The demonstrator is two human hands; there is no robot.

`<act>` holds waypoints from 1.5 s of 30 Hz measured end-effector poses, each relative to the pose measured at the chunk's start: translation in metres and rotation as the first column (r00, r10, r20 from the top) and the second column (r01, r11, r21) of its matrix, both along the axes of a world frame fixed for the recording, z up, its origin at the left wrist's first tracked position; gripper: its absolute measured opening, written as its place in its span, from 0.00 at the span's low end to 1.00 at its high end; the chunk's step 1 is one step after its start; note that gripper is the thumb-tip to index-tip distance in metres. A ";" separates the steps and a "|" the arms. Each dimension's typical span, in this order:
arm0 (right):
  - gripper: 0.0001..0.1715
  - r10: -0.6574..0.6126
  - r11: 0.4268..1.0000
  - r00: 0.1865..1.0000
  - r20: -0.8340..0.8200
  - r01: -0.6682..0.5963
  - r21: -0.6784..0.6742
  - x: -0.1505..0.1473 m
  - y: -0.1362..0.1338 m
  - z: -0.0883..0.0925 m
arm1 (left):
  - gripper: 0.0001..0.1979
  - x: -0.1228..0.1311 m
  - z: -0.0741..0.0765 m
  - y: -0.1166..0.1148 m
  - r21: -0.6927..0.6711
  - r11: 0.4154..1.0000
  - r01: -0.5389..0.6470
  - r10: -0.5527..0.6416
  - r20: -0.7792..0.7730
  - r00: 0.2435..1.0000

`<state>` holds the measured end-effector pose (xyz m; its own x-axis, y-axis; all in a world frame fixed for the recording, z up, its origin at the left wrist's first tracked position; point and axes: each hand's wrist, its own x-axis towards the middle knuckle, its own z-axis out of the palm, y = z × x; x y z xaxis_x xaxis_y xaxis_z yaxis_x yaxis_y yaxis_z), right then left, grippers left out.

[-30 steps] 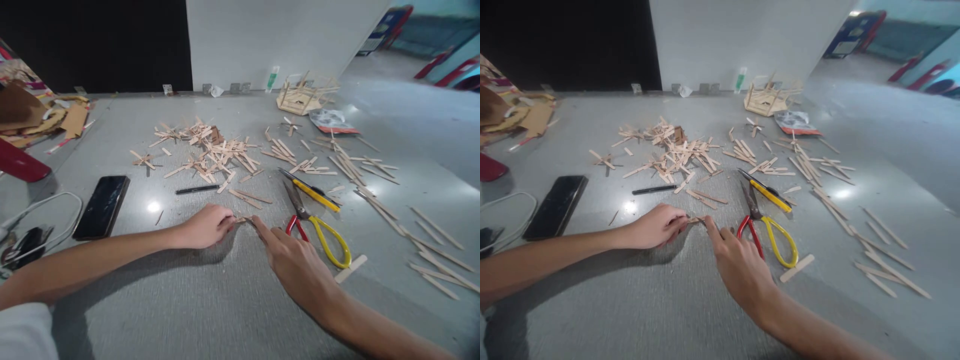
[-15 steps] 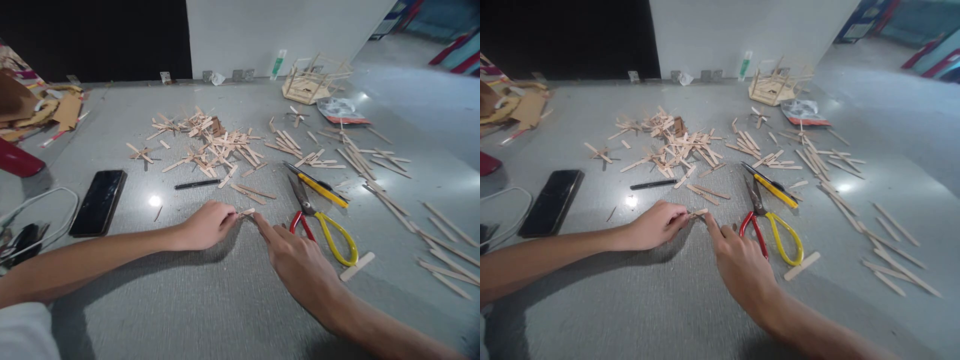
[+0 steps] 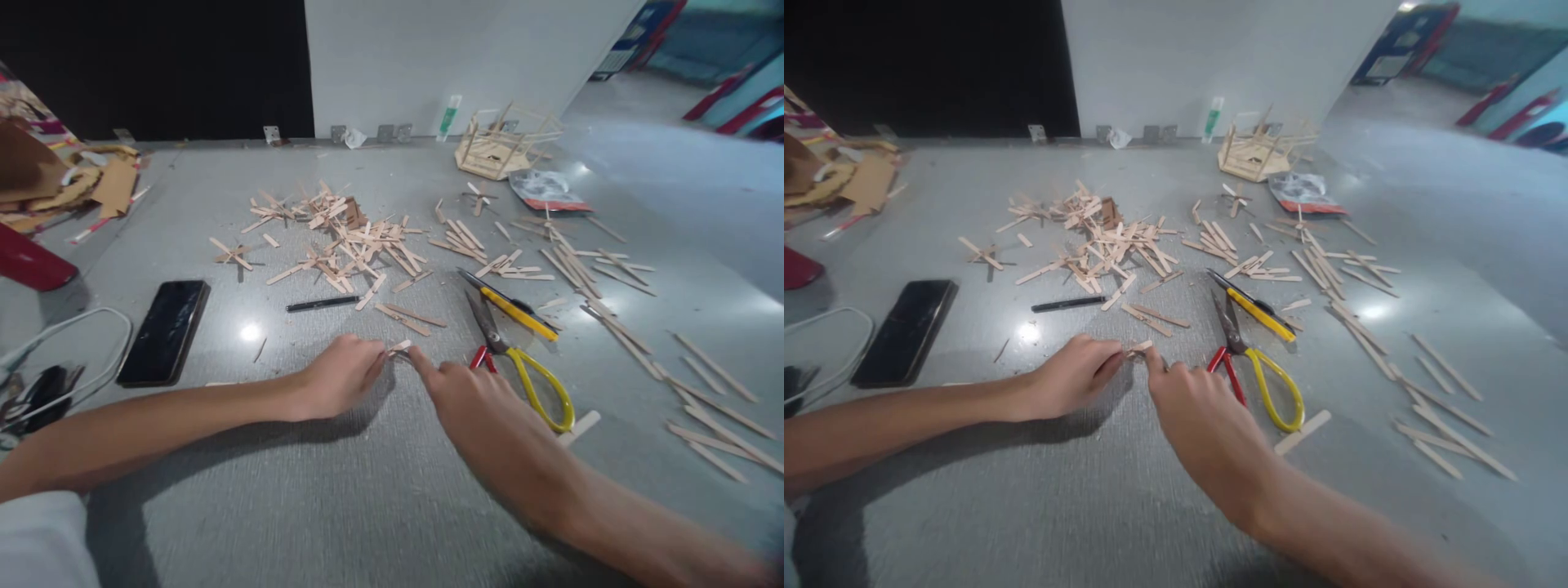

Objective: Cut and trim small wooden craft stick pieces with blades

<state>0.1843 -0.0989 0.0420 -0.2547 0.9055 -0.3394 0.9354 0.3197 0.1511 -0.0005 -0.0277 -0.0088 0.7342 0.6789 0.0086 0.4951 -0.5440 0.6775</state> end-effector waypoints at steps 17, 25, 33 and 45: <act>0.39 -0.020 0.991 0.998 0.052 0.013 0.129 -0.015 -0.009 -0.022 | 0.17 0.001 0.000 -0.005 -0.022 0.994 -0.110 0.110 -0.009 0.994; 0.22 0.206 0.978 0.978 0.029 -0.207 0.030 -0.012 0.026 0.025 | 0.15 0.001 -0.002 -0.003 0.010 0.996 -0.093 0.093 -0.058 0.994; 0.16 0.209 0.978 0.974 -0.084 -0.209 0.013 -0.002 0.037 0.031 | 0.16 0.000 0.000 -0.003 -0.025 0.995 -0.093 0.092 -0.011 0.996; 0.29 0.069 0.996 0.998 -0.013 -0.068 0.061 -0.010 0.009 0.010 | 0.16 0.000 -0.004 0.000 0.005 0.997 -0.075 0.075 -0.008 0.997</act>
<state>0.1745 -0.0896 0.0518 -0.3212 0.9046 -0.2801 0.9141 0.3735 0.1581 -0.0002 -0.0277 -0.0129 0.6812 0.7321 0.0061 0.5402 -0.5083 0.6707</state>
